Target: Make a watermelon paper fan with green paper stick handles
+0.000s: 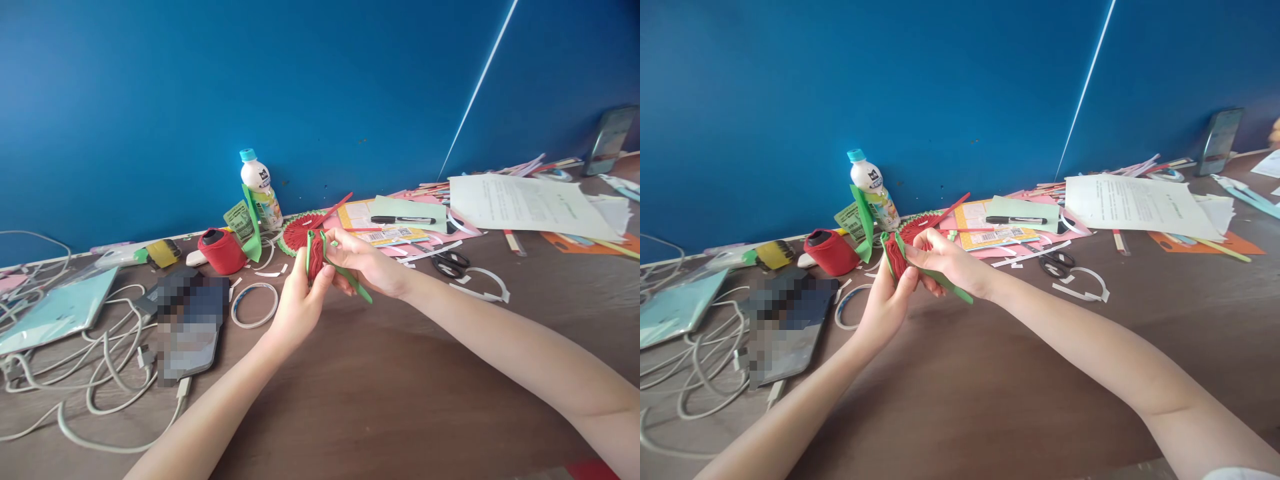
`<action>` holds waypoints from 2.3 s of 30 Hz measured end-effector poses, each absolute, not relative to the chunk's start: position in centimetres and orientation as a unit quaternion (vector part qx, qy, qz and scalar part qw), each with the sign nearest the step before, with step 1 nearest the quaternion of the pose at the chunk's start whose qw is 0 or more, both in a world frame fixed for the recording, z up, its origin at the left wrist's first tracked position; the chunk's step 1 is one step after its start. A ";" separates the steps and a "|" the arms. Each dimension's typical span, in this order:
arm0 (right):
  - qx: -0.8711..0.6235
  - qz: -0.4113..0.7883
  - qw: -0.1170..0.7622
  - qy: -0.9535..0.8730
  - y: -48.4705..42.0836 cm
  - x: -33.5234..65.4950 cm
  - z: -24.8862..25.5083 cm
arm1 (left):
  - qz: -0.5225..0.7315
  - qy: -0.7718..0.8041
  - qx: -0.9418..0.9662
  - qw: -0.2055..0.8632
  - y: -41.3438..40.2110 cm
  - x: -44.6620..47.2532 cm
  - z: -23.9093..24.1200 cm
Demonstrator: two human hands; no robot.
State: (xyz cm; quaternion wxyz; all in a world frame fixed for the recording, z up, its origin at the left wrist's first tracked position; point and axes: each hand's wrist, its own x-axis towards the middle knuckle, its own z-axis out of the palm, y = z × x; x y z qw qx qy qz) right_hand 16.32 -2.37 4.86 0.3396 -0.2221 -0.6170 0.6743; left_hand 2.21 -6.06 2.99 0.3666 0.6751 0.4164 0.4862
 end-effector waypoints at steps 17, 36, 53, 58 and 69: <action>-0.194 0.622 0.358 -0.669 -2.3 17.4 6.8 | 0.452 0.493 0.704 0.241 -5.5 1.3 2.7; -0.190 0.603 0.418 -0.652 -2.3 18.3 7.7 | 0.454 0.486 0.700 0.260 -5.4 1.1 2.2; -0.150 0.606 0.378 -0.684 -2.7 17.6 7.1 | 0.474 0.445 0.702 0.289 -5.5 1.5 2.0; -0.151 0.603 0.380 -0.685 -2.8 17.6 7.1 | 0.468 0.459 0.701 0.281 -5.6 1.5 2.1; -0.168 0.627 0.362 -0.669 -2.6 17.5 6.7 | 0.437 0.478 0.710 0.277 -5.7 1.3 2.0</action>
